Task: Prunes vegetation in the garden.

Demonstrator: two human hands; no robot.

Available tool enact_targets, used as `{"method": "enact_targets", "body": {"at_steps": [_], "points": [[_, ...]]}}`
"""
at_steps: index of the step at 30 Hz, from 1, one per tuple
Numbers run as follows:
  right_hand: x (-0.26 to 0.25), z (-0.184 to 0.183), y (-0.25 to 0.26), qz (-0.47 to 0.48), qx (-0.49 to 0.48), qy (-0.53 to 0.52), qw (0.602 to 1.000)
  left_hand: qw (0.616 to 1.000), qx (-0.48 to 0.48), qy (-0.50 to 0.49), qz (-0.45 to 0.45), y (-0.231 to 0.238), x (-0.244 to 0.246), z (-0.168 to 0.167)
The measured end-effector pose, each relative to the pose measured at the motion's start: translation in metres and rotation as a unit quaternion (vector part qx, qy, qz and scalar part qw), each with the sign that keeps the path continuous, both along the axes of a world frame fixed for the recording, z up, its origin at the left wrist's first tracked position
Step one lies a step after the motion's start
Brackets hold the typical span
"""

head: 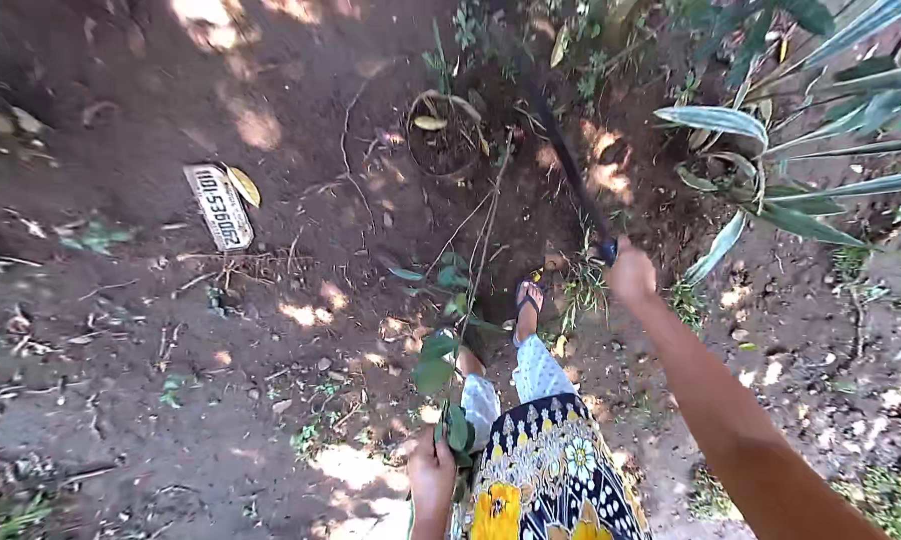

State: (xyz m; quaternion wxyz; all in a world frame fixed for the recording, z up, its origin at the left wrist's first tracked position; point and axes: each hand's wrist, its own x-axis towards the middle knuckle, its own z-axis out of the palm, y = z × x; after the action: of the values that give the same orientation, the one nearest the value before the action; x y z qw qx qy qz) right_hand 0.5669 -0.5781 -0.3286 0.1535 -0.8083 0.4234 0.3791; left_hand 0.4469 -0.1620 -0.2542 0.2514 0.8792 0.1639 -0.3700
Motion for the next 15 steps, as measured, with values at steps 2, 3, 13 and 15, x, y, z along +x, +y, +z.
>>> {"method": "enact_targets", "body": {"at_steps": [2, 3, 13, 15], "points": [[0.046, 0.033, -0.01, 0.02, -0.044, -0.109, 0.993, 1.0, -0.001, -0.008, -0.007, 0.003, -0.008, 0.002], [0.074, 0.047, -0.015, 0.021, -0.064, -0.164, 0.984, 1.0, -0.002, -0.012, -0.009, 0.004, -0.009, 0.001], [-0.103, -0.079, 0.007, -0.007, 0.011, 0.116, 0.993, 0.999, -0.006, -0.033, -0.006, 0.001, -0.005, 0.008], [-0.089, -0.065, 0.01, -0.01, 0.034, 0.178, 0.983, 0.999, -0.009, -0.046, -0.01, 0.001, -0.002, 0.001]]}}
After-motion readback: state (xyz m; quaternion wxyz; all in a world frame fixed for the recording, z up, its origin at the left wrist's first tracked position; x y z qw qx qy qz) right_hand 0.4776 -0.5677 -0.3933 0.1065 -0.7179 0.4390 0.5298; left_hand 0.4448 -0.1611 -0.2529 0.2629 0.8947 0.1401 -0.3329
